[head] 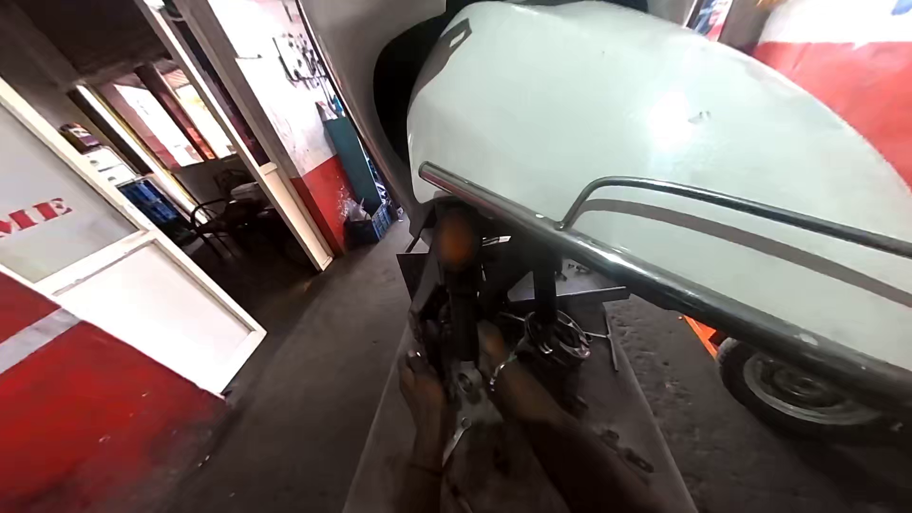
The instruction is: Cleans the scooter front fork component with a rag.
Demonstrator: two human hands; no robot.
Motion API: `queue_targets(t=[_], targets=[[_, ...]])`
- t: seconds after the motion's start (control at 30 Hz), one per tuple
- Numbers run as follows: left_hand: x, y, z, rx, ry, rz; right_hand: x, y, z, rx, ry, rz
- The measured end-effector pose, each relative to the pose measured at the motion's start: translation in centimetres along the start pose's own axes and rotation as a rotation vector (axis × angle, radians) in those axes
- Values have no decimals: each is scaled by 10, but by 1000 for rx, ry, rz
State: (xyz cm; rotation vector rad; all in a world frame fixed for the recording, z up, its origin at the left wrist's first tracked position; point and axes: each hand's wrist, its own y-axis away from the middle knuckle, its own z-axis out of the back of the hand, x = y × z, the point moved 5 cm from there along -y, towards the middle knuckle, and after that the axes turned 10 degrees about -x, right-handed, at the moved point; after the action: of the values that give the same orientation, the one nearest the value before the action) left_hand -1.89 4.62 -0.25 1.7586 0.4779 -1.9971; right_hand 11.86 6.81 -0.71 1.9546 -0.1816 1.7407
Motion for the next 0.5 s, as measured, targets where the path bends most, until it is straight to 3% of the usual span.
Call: queue_targets(t=[0.13,0.33,0.43,0.5], targets=[[-1,5,5,4,-15,24,5,15,0,-118,96,111],[0,13,6,-23,89,43,-25,0,7,-83,74,225],[-5,19,5,-14,112,34,-19,18,16,-247,34,93],[-1,22,8,22,96,34,-56,31,33,-270,13,-21]])
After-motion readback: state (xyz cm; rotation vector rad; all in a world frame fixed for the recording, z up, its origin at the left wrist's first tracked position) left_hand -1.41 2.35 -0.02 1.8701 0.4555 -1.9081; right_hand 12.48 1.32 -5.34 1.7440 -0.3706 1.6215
